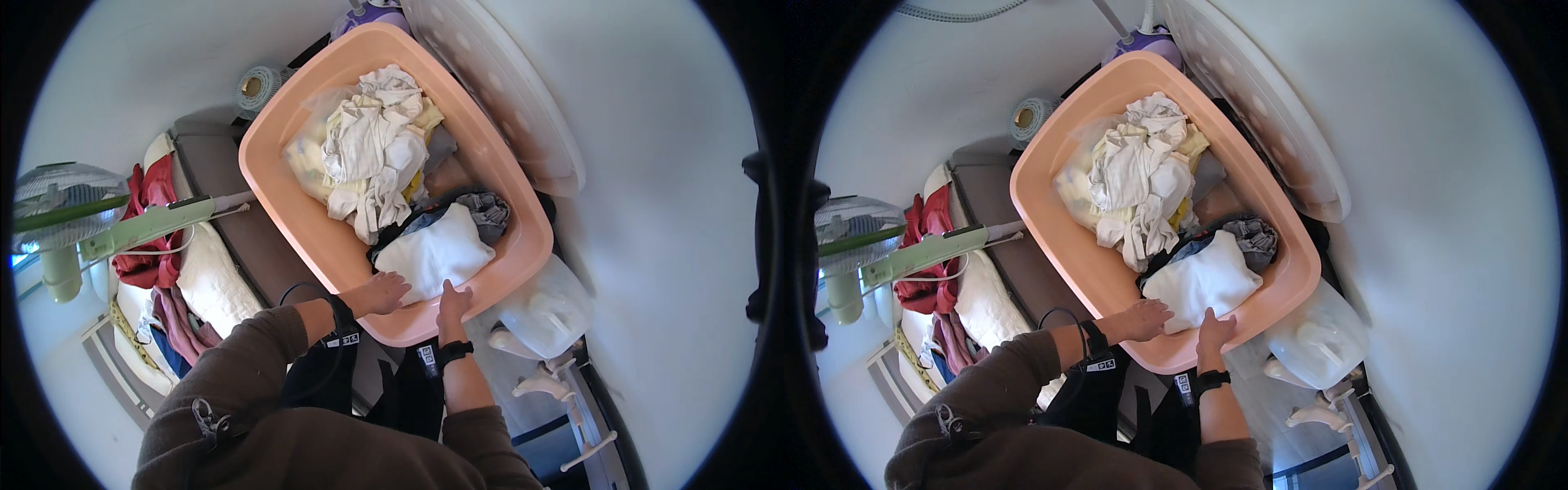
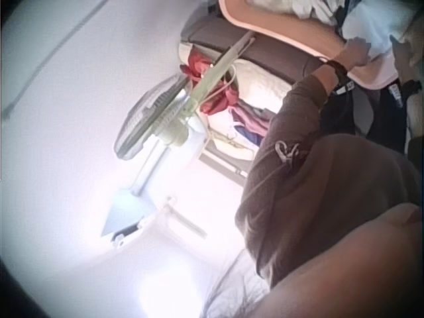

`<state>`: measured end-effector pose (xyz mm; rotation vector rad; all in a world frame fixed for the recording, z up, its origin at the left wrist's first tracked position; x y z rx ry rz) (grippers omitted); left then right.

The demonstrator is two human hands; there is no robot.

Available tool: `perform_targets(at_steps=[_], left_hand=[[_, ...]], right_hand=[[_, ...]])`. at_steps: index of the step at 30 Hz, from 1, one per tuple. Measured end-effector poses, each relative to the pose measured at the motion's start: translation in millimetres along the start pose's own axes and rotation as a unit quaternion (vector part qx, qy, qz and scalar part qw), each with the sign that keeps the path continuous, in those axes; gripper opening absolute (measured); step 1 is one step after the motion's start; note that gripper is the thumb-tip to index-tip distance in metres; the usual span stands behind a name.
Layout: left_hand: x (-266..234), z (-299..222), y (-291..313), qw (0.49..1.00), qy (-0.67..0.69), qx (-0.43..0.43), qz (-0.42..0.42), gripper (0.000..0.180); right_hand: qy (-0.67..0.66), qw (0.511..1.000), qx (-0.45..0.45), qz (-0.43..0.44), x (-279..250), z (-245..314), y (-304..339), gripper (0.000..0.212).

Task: The person hangs a red jacket in a closet, then folds various garments from a bed and places them into a pink laundry basket. They also pack several folded items into a vacuum-seal bag and place the bag into the basket.

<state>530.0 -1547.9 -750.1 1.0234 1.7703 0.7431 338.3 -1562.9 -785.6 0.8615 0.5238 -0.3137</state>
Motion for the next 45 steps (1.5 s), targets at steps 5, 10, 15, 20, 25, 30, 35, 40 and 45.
perform_targets(at_steps=[5,10,15,20,25,30,35,40,45], left_hand=[[-14.7,47.2,-43.3,0.992,-0.043,-0.019,-0.116,0.046],[-86.4,68.1,-114.7,0.949,-0.214,-0.002,-0.232,0.043],[-139.6,52.6,-202.3,0.861,-0.425,0.079,-0.269,0.041],[-166.6,91.0,-280.4,0.846,-0.482,0.011,-0.226,0.048],[-176.3,151.8,-253.2,0.825,-0.522,0.025,-0.216,0.054],[-179.6,218.4,-180.2,0.866,-0.485,-0.088,-0.087,0.033],[-169.7,195.7,-152.8,0.888,-0.405,0.060,-0.207,0.029],[-166.2,204.0,-141.3,0.893,-0.363,0.051,-0.261,0.034],[-165.0,207.2,-136.1,0.916,-0.320,0.051,-0.238,0.032]], right_hand=[[-0.012,0.959,-0.264,0.101,53.5,60.0,10.9,0.053],[-0.020,0.940,-0.280,0.193,124.6,80.0,-35.7,0.041],[-0.010,0.946,-0.268,0.183,149.1,75.3,-101.5,0.030],[-0.049,0.956,-0.227,0.178,159.6,60.8,-118.2,0.030],[-0.051,0.959,-0.217,0.175,177.1,49.1,-125.1,0.030],[0.000,0.960,-0.216,0.175,197.3,63.8,-137.2,0.032],[0.081,0.923,-0.360,0.111,215.4,135.8,-159.5,0.039],[0.132,0.878,-0.450,0.097,249.4,186.7,-199.1,0.049],[0.065,0.961,-0.221,0.155,283.0,156.7,-261.0,0.073]])
Point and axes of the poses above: each hand's wrist, its own y-axis away from the middle knuckle, its own x-axis out of the palm, z = x × y, the point moved 9 cm from there along -y, towards the middle knuckle, and after that the axes turned 9 degrees about -x, right-handed, at the moved point
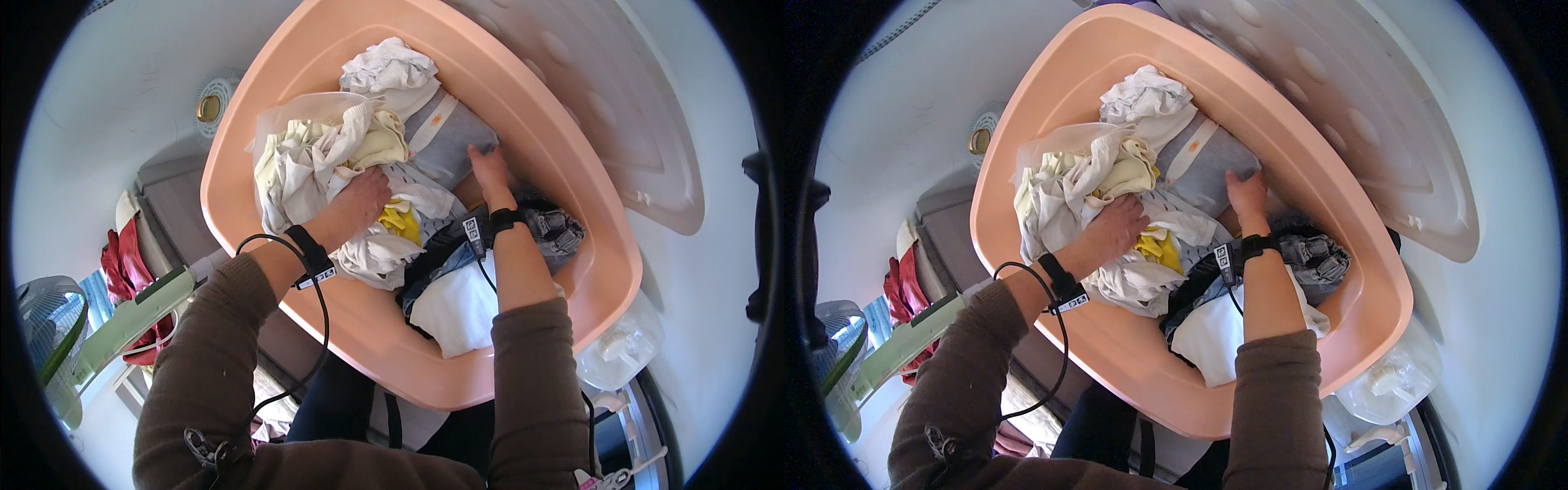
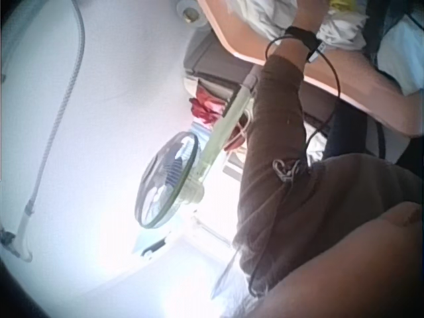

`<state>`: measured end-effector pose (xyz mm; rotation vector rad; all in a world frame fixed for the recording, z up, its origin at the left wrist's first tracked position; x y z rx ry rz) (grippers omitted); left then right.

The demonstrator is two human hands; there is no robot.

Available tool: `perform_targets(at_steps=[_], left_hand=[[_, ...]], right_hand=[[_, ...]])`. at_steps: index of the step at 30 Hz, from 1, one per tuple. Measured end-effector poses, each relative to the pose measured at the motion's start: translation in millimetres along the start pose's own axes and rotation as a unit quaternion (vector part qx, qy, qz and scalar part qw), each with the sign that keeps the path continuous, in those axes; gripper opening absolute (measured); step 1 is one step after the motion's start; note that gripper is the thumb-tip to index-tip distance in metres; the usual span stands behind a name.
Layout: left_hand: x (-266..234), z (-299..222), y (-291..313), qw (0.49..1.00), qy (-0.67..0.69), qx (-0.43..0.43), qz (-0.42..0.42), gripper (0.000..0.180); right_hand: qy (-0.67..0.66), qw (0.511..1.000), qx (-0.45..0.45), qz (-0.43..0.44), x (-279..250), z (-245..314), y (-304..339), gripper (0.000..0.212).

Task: The person hangs a red jacket in a closet, then folds various garments from a bed and places them into a pink laundry basket. They also pack several folded items into a vacuum-seal bag and place the bag into the basket.

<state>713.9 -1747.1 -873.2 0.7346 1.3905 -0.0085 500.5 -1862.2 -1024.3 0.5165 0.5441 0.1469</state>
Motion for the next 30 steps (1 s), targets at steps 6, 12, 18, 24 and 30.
perform_targets(at_steps=[6,12,18,24,30], left_hand=[[-5.4,1.1,1.6,0.999,0.023,0.000,-0.040,0.029],[1.1,-3.3,-6.3,0.999,0.039,0.019,-0.003,0.023],[1.4,-7.9,-7.3,0.997,0.063,0.044,0.030,0.019],[7.4,-13.5,-8.3,0.993,0.063,0.063,0.071,0.025],[2.1,-17.2,-2.5,0.994,0.029,0.036,0.103,0.023]], right_hand=[[-0.221,0.970,0.102,-0.003,14.0,-34.3,-7.6,0.090],[-0.304,0.948,0.090,0.032,50.9,-49.7,8.9,0.097],[0.074,0.979,0.085,0.169,119.6,-65.4,91.2,0.093],[0.191,0.950,0.035,0.246,124.4,-54.7,112.3,0.063],[0.158,0.966,-0.024,0.205,122.2,-31.6,116.3,0.042]])
Point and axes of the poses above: each hand's wrist, its own y-axis away from the middle knuckle, its own x-axis out of the palm, z = x × y, the point moved 9 cm from there along -y, towards the middle knuckle, and after that the axes turned 9 degrees about -x, right-handed, at the moved point
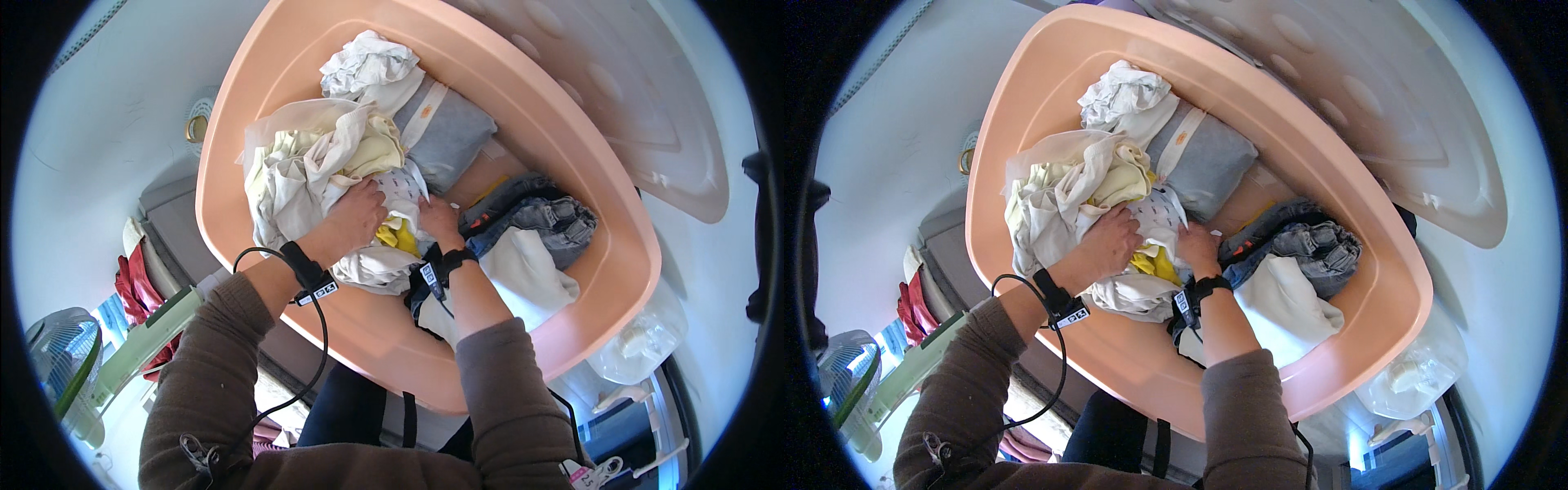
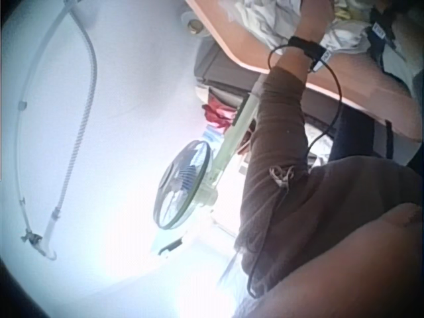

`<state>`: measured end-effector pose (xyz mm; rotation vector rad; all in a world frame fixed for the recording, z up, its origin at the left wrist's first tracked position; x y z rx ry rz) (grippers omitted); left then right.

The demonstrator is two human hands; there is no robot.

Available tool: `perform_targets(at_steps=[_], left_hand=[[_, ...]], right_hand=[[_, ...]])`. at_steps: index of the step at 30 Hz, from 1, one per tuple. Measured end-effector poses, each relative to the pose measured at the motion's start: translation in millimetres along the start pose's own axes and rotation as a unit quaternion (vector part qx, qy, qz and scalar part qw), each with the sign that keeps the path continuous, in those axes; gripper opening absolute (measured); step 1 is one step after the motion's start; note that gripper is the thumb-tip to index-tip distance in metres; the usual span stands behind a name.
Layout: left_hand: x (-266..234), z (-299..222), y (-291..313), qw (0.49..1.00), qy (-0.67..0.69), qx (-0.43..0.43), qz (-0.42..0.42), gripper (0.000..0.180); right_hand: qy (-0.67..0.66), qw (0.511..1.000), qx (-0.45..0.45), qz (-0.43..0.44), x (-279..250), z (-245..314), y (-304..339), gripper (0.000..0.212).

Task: The person hangs a red jacket in a closet, then folds various garments from a bed and places them into a pink laundry basket. They also pack several folded items into a vacuum-seal bag and place the bag into the basket.

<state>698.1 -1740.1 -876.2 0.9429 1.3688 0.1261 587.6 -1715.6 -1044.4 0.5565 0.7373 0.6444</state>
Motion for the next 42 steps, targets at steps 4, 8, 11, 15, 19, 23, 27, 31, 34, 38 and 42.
perform_targets(at_steps=[4,8,11,15,19,23,27,31,34,38,42], left_hand=[[-10.8,-3.3,13.8,0.997,0.019,-0.046,-0.063,0.028],[-9.0,-3.3,28.4,0.994,0.028,-0.065,-0.080,0.035],[-6.5,-2.0,36.2,0.996,0.040,-0.061,-0.061,0.042],[-14.3,1.0,46.2,0.994,0.062,-0.066,-0.053,0.033],[-33.9,1.8,58.2,0.990,0.068,-0.034,-0.120,0.030],[-30.8,8.7,54.6,0.987,0.087,-0.025,-0.130,0.027],[-27.2,12.6,51.7,0.980,0.103,-0.013,-0.168,0.025],[-12.9,17.3,39.7,0.984,0.082,-0.025,-0.157,0.024],[0.5,17.9,28.4,0.981,0.051,-0.023,-0.183,0.026],[42.7,21.7,1.3,0.984,0.083,-0.030,-0.154,0.026],[72.1,10.1,-15.3,0.969,0.095,-0.060,-0.222,0.021]], right_hand=[[-0.044,0.996,-0.053,-0.060,-13.0,35.0,32.3,0.032],[-0.065,0.986,-0.110,-0.103,-33.2,70.9,68.7,0.031],[-0.107,0.984,-0.108,-0.091,-43.5,78.8,86.4,0.030],[-0.153,0.981,-0.107,-0.061,-51.9,86.6,101.5,0.031],[-0.220,0.969,-0.082,-0.075,-70.4,89.0,118.2,0.032],[-0.242,0.965,-0.044,-0.091,-100.0,77.5,138.1,0.030],[-0.246,0.962,-0.034,-0.112,-115.9,87.0,163.0,0.025],[-0.305,0.945,-0.007,-0.117,-131.8,99.9,185.8,0.025],[-0.400,0.912,0.065,-0.058,-144.5,100.1,217.0,0.026],[-0.321,0.944,0.035,-0.067,-190.5,111.3,249.3,0.026],[-0.348,0.932,0.002,-0.103,-230.0,111.0,280.5,0.027]])
Point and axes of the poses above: each hand's wrist, its own y-axis away from the middle knuckle, its own x-axis out of the palm, z = x × y, the point moved 9 cm from there along -y, towards the middle knuckle, and after that the axes turned 9 degrees about -x, right-handed, at the moved point
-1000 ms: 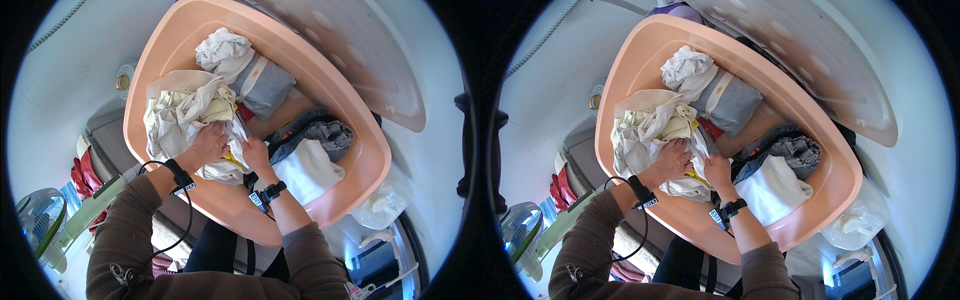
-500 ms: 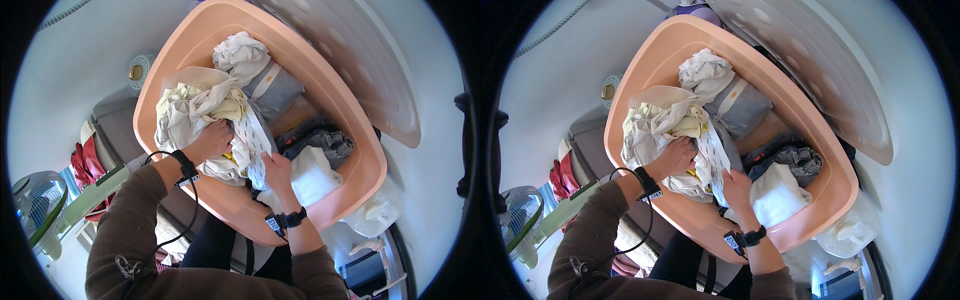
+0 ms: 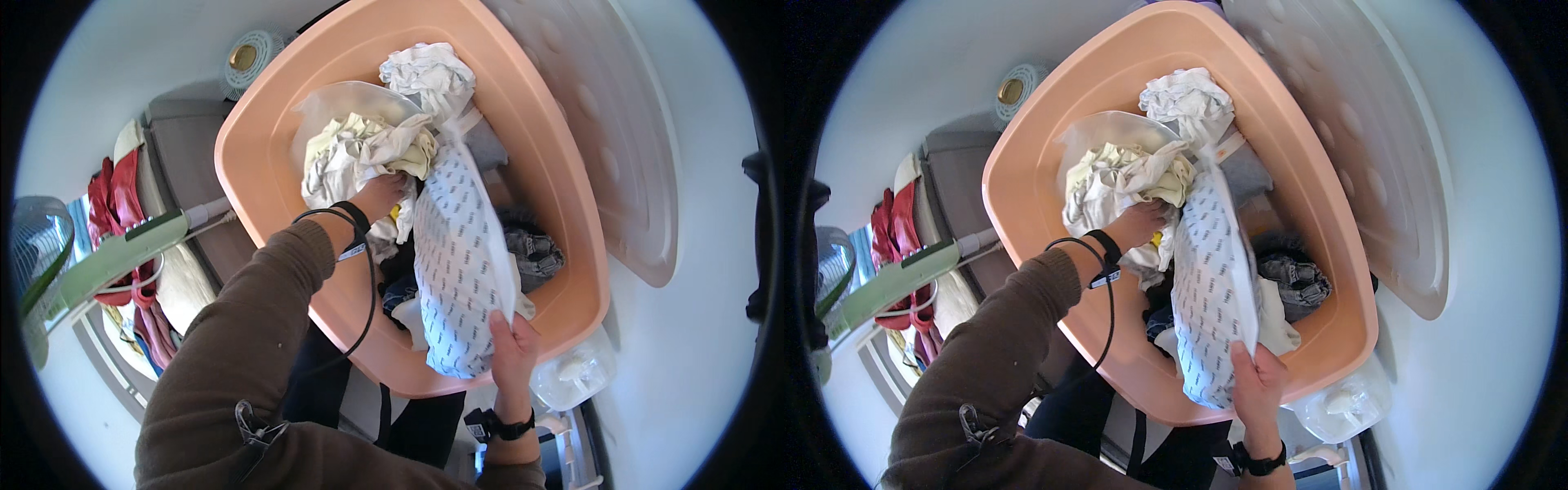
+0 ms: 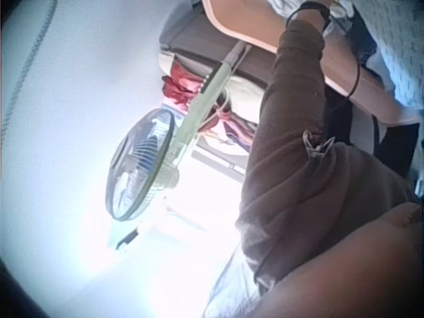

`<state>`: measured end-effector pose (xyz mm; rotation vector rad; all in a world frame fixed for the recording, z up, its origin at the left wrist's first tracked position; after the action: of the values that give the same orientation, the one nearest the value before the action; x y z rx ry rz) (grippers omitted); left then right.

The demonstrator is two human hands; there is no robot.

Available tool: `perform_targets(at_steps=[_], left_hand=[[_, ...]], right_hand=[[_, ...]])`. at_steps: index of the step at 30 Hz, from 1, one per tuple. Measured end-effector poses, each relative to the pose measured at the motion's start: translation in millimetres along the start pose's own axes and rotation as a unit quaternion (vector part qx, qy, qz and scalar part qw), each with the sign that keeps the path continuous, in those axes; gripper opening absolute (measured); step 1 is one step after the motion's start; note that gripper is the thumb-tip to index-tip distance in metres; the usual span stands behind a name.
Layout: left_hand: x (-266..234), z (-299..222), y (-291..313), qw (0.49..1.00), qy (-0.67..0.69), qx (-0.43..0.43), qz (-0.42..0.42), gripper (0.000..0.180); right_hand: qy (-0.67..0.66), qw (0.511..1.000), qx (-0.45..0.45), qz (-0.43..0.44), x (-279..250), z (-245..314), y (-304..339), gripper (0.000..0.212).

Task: The person hangs a red jacket in a closet, then folds various garments from a bed and places them into a pink laundry basket. They also pack several folded items into a vacuum-seal bag and place the bag into the basket.

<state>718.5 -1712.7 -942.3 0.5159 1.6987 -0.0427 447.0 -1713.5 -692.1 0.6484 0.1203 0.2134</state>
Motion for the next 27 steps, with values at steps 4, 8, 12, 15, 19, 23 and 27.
perform_targets(at_steps=[4,8,12,15,19,23,27], left_hand=[[35.4,-22.9,1.6,0.997,0.014,-0.039,0.059,0.026],[41.5,-45.7,1.8,0.984,0.112,-0.103,0.092,0.025],[50.7,-50.2,23.8,0.795,0.452,-0.337,0.223,0.045],[31.4,-80.6,54.9,0.559,0.665,-0.415,0.272,0.074],[-24.2,-120.7,80.3,0.439,0.789,-0.361,0.234,0.081],[-91.7,-151.4,101.3,0.271,0.928,-0.225,0.121,0.073],[-144.5,-186.2,164.0,0.244,0.960,-0.116,0.073,0.074]], right_hand=[[0.021,0.999,-0.024,-0.021,-23.8,-12.3,-1.2,0.030],[-0.020,0.999,-0.024,-0.018,-21.8,-40.7,-13.2,0.032],[-0.069,0.996,-0.061,-0.021,-3.1,-36.1,-17.4,0.033],[-0.051,0.994,-0.098,0.001,12.4,-15.4,-11.5,0.032],[-0.011,0.987,-0.157,0.043,46.7,13.8,12.8,0.029],[0.125,0.955,-0.257,0.085,86.8,49.6,72.6,0.025],[0.145,0.940,-0.293,0.100,111.3,81.3,168.9,0.024]])
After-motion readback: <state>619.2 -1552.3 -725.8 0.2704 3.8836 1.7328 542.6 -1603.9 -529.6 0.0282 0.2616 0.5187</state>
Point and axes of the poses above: each hand's wrist, its own y-axis away from the middle knuckle, its own x-axis out of the palm, z = x × y, the point moved 9 cm from there along -y, towards the middle knuckle, and after that the axes turned 9 degrees about -x, right-handed, at the moved point
